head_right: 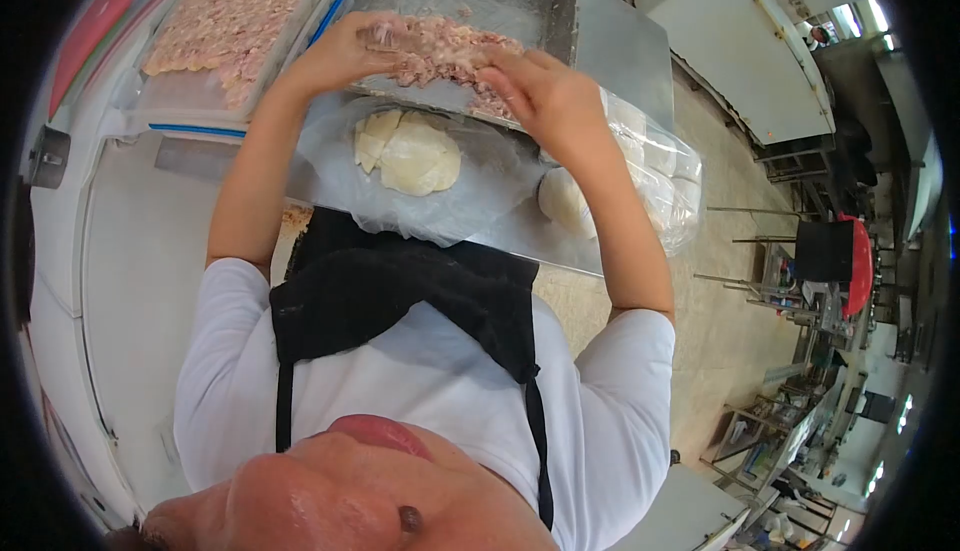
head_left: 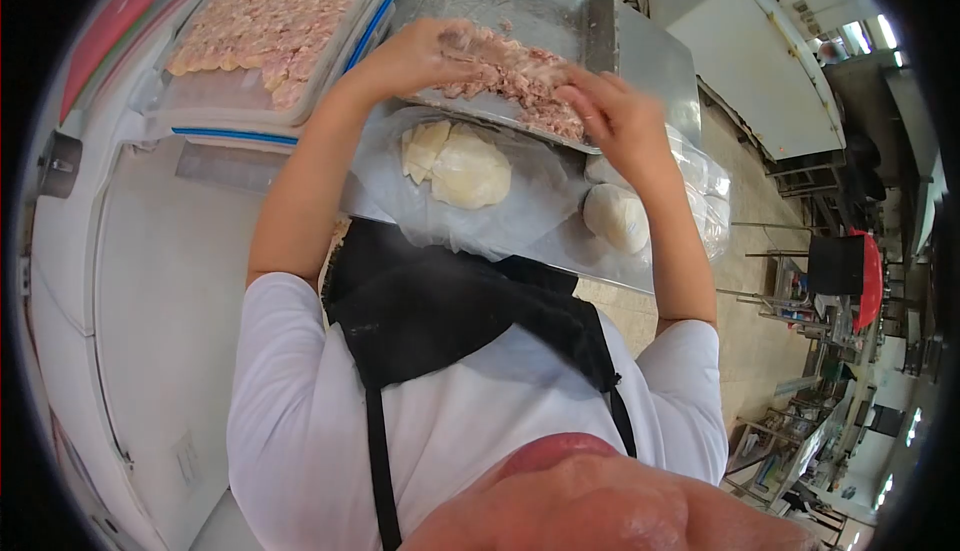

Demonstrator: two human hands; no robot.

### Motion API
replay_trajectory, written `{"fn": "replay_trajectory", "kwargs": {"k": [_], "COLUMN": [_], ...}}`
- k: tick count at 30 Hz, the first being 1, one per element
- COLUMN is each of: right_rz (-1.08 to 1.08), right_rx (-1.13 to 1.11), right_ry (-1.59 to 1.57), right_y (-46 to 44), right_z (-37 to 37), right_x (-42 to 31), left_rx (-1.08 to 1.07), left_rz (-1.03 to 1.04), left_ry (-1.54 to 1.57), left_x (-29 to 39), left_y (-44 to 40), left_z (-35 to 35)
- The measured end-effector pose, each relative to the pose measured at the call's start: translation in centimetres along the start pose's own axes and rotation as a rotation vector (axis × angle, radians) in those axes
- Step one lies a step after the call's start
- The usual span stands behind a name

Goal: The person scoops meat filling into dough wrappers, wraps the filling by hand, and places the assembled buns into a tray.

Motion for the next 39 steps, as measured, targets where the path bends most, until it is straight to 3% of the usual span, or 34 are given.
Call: {"fn": "replay_trajectory", "kwargs": {"k": [3, 5, 7, 10, 13, 17, 21, 25, 28, 29, 31, 34, 36, 39], "right_rz": [-0.014, 0.021, 0.051, -0.093, 0.014, -0.022, -0.119, 0.128, -0.037, -0.012, 0.071, 0.214, 0.344, 0.582], "right_rx": [-0.079, -0.081, -0.112, -0.161, -0.245, -0.099, -0.108, -0.134, -0.128, -0.155, -0.123, -0.084, -0.071, -0.075], "right_ry": [0.129, -0.041, -0.174, -0.181, -0.206, 0.188, 0.096, 0.138, 0.06, -0.082, -0.181, -0.375, -0.565, -0.884], "right_y": [-0.3, -0.3, -0.3, -0.6, -0.8, -1.5, -1.3, -2.2, -1.5, -1.5, -1.9, -1.4, -0.2, 1.7], "right_z": [-0.6, -2.6, -3.6, -1.3, 0.3, -2.8, 0.8, -1.7, 0.8, 2.1, 2.6, 4.2, 6.3, 7.9], "right_x": [1.6, 1.8, 1.3, -0.3, 1.9, -0.1, 0.4, 1.1, -0.2, 0.9, 3.1, 8.9, 12.3, 12.8], "left_rx": [0.065, 0.155, 0.252, 0.028, 0.046, 0.188, 0.133, 0.123, 0.163, 0.258, 0.458, 0.335, 0.389, 0.552], "left_rz": [-0.026, 0.084, 0.324, 0.17, 0.349, 0.237, 0.167, 0.165, 0.139, 0.154, 0.179, -0.014, 0.017, -0.208], "left_ry": [-0.067, -0.08, -0.057, -0.022, -0.223, -0.182, -0.169, -0.181, 0.01, -0.08, -0.264, -0.311, -0.464, -0.44], "left_x": [1.2, 2.5, 4.0, 3.4, 2.2, 0.8, 0.4, 0.2, -0.5, -0.4, 1.1, 3.5, 3.8, -3.3], "left_y": [0.6, 1.3, 1.8, 1.5, 0.6, 0.7, 0.0, 0.6, 0.6, 0.9, 2.2, 5.4, 8.3, 14.2], "left_z": [-0.4, -0.8, -0.8, -0.8, -0.5, -0.5, -0.6, -1.4, -1.2, -1.6, -3.0, -6.7, -10.0, -15.4]}}
Point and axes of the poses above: each hand's wrist, its own y-axis away from the middle knuckle, its own z-axis out of the palm, x = y × z, the point moved 5 cm from there along -y, towards the middle knuckle, and after that the axes turned 11 degrees about -y, right-handed, at the moved point
